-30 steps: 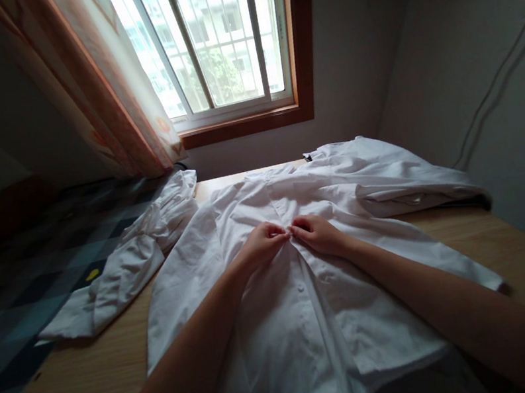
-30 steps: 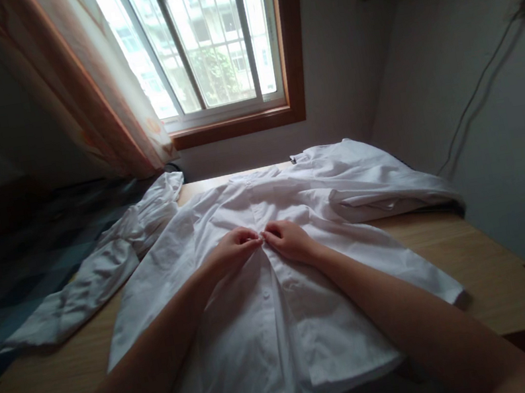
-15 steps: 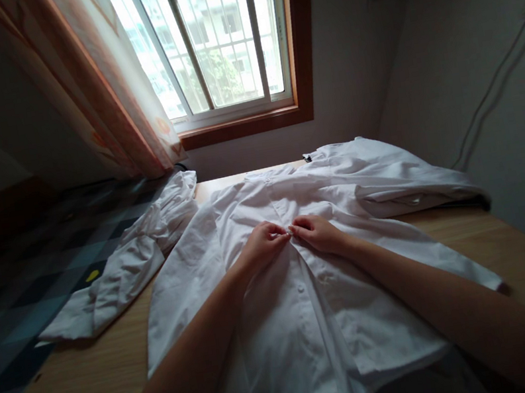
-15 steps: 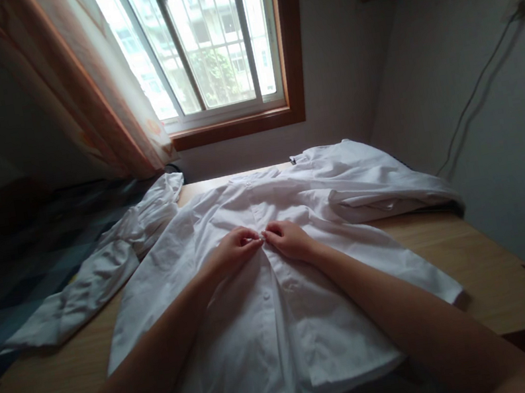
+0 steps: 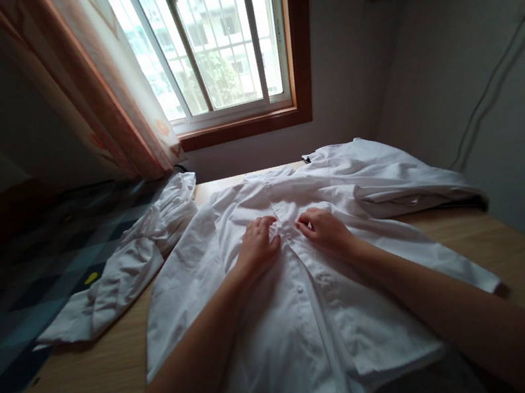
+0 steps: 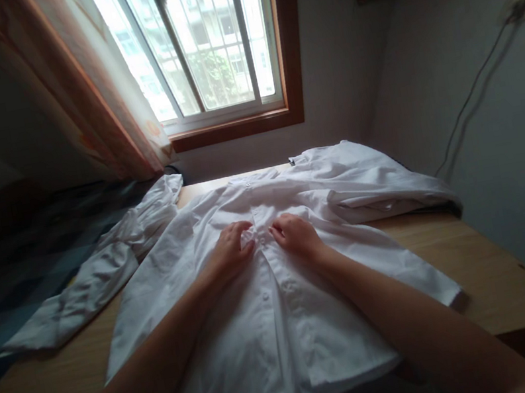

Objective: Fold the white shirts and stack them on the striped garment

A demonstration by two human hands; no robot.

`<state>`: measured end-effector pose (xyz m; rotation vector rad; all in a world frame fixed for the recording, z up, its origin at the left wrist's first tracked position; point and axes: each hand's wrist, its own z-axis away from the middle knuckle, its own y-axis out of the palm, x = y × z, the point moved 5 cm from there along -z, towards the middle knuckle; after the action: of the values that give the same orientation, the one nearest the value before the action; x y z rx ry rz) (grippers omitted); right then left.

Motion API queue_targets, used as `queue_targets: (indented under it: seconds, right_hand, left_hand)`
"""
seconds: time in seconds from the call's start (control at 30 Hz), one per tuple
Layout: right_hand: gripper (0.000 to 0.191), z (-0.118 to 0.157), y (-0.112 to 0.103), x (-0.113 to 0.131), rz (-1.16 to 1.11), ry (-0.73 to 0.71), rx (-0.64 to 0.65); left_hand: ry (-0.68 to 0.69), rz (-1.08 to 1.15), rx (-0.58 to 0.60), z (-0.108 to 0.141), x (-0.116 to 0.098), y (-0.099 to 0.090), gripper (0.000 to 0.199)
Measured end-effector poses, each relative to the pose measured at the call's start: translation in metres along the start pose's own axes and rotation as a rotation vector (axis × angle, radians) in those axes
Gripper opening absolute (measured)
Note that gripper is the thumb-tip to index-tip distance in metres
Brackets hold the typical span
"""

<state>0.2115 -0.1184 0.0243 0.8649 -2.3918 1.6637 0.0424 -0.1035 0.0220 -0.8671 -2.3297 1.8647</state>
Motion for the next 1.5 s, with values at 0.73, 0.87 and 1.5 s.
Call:
queue_targets:
  seconds: [0.73,0.87,1.5]
  right_hand:
    - [0.06,-0.027,0.039,-0.033,0.207,0.14,0.352]
    - [0.061,-0.036,0.043,-0.042,0.203,0.128,0.341]
    - [0.028,-0.019,-0.001,-0.01,0.121,-0.159,0.028]
  left_hand:
    - [-0.125,-0.209,0.359,-0.033,0.034,0.019,0.06]
    - [-0.107,-0.215,0.333,-0.04,0.037,0.019,0.059]
    - [0.201,-0.241,0.175,0.003,-0.047,-0.038,0.02]
